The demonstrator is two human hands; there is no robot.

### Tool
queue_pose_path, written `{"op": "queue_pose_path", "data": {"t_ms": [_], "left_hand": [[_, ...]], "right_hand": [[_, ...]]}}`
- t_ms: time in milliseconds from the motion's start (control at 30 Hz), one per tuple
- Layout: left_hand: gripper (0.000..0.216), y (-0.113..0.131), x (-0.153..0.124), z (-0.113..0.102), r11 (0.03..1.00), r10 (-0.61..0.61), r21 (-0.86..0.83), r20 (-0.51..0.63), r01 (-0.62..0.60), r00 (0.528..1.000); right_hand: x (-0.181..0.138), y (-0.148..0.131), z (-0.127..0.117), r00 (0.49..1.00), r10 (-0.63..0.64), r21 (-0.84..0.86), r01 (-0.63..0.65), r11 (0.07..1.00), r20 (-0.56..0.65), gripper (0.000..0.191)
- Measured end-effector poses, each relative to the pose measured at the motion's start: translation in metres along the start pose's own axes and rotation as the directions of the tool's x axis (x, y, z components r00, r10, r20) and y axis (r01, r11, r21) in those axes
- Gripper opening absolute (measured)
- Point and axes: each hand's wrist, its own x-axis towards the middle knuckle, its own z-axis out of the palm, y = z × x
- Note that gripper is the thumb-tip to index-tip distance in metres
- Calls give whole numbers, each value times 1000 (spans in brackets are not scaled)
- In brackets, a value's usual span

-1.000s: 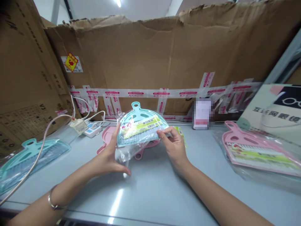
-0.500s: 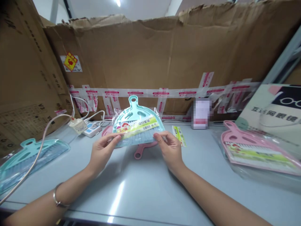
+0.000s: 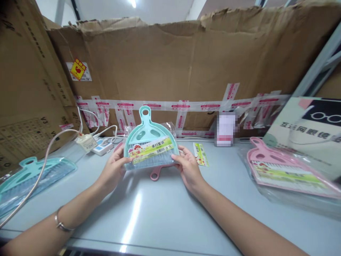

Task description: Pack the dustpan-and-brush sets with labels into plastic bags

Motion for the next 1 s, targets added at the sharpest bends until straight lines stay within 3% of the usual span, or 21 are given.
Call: {"op": "queue_pose_path", "data": {"t_ms": [100,300,433,567,767,900,1000], "left_hand": [[42,1,0,0,997,-81,-14,-44,81,996],[38,4,-1,2,997,-73,-8,-30,73,997],[38,7,-2,4,991,-128,-53,-33,126,991],[40,9,-3,7,994,-96,-66,-46,93,994],[40,9,-7,7,987,-125,110,49,119,991],[42,10,-10,8,975,-83,212,59,69,995],[38,11,-10,8,973,-33,231,34,24,999]], "right_hand": [[1,5,-1,1000,17,-18,-17,1000,-14,38],[-2,9,7,999,-9,-238,17,971,36,47],[-1,8,7,995,-89,-296,97,950,40,49],[0,6,6,982,-185,-298,185,936,31,48],[8,-2,3,950,-303,-372,257,892,-71,45],[20,-33,-30,884,-390,-401,270,875,-256,43],[26,-67,-88,802,-432,-406,262,875,-413,35]]}}
